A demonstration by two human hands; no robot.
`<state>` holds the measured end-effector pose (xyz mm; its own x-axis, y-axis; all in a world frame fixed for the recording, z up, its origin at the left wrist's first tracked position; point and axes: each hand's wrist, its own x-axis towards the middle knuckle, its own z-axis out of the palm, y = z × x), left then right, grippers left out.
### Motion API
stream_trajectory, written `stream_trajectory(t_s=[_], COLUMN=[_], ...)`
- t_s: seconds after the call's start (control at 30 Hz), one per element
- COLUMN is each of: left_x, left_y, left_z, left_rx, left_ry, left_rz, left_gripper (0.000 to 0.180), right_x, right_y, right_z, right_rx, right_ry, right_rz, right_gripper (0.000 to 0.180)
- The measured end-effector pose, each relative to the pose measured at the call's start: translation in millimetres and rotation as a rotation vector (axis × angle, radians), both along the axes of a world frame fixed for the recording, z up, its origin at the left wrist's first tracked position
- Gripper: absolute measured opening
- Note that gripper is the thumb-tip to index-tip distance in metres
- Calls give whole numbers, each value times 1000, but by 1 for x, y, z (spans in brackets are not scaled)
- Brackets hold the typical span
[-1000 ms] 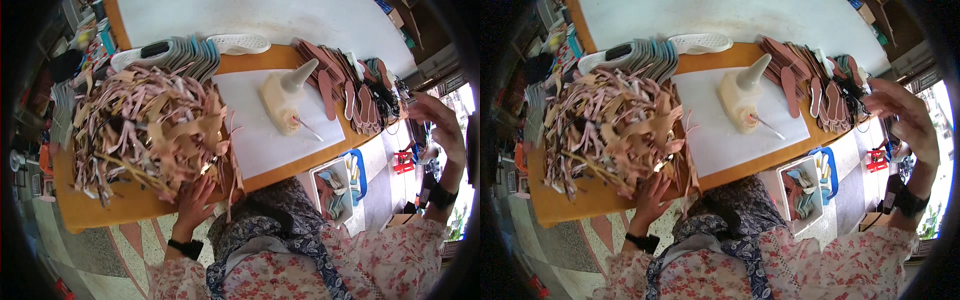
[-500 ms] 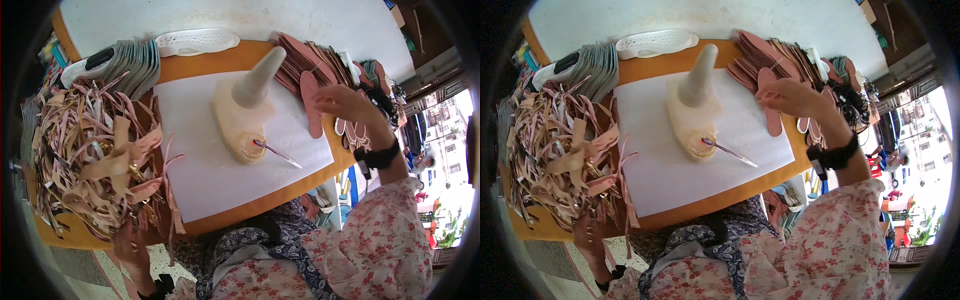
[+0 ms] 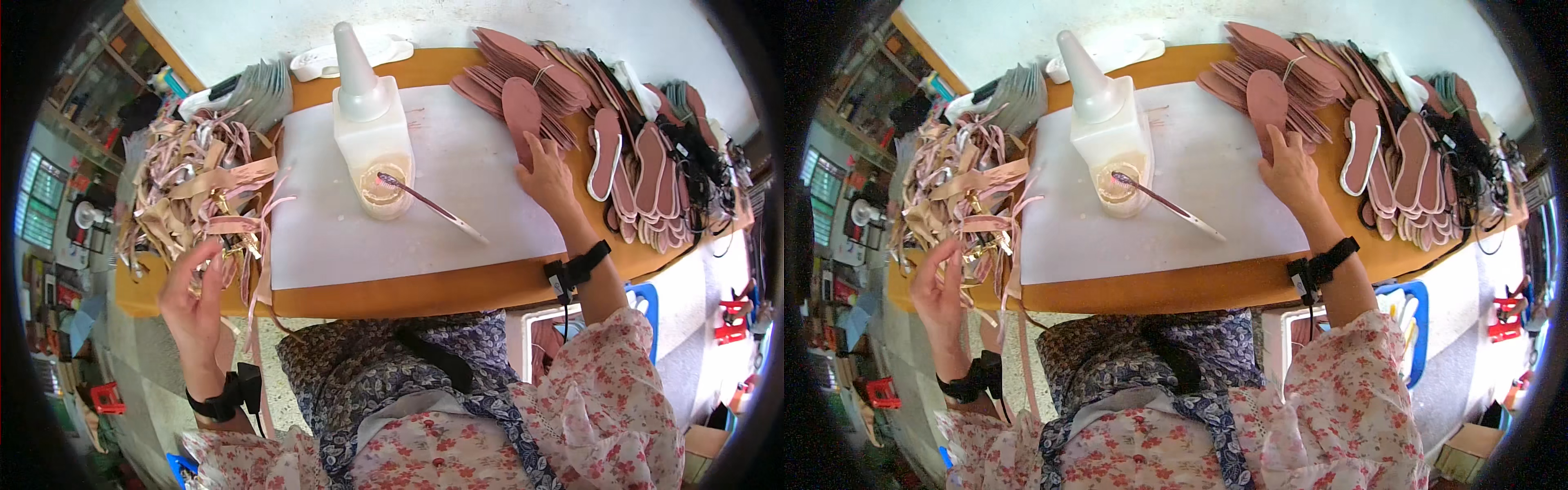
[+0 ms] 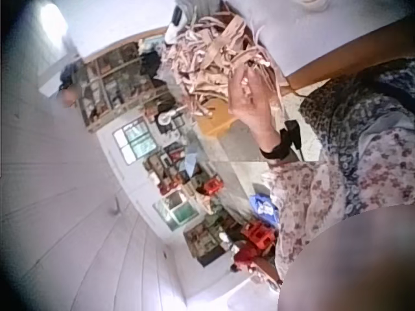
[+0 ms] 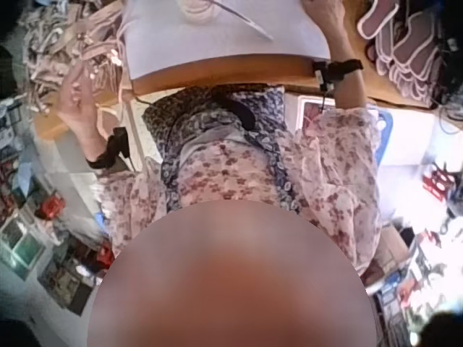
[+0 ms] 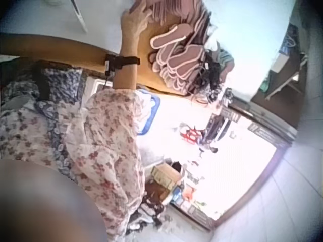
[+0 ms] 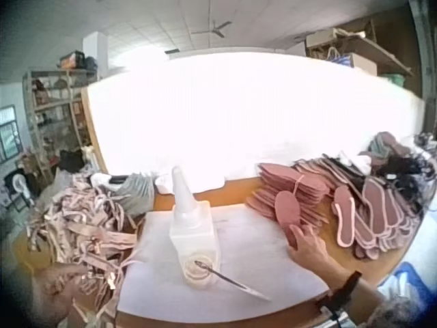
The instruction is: Applying adhesive to shoe insoles and attaching decorative straps.
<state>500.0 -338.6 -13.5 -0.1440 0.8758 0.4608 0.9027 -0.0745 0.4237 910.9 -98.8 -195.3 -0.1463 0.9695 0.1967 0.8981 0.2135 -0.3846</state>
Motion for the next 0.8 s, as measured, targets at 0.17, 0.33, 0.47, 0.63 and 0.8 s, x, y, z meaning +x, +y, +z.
stream_trajectory(t_s=[0.17, 0.33, 0.47, 0.63, 0.8], left_x=[43, 75, 78, 81, 82], left_y=[11, -5, -13, -10, -4], left_z=[1, -50, -81, -106, -96], left_rx=[-115, -384, -608, -763, -624], left_ry=[-494, -663, -769, -813, -1261], left_rz=[-101, -78, -147, -172, -316], left_gripper=[18, 21, 23, 25, 33], right_x=[7, 13, -18, -76, -123], right_y=[-2, -15, -79, -138, -171], right_z=[0, 7, 57, 67, 62], right_rx=[18, 132, -181, -213, -425], right_ry=[73, 398, 728, 719, 700], right_rz=[45, 114, 297, 689, 779], right_gripper=[61, 54, 53, 55, 61])
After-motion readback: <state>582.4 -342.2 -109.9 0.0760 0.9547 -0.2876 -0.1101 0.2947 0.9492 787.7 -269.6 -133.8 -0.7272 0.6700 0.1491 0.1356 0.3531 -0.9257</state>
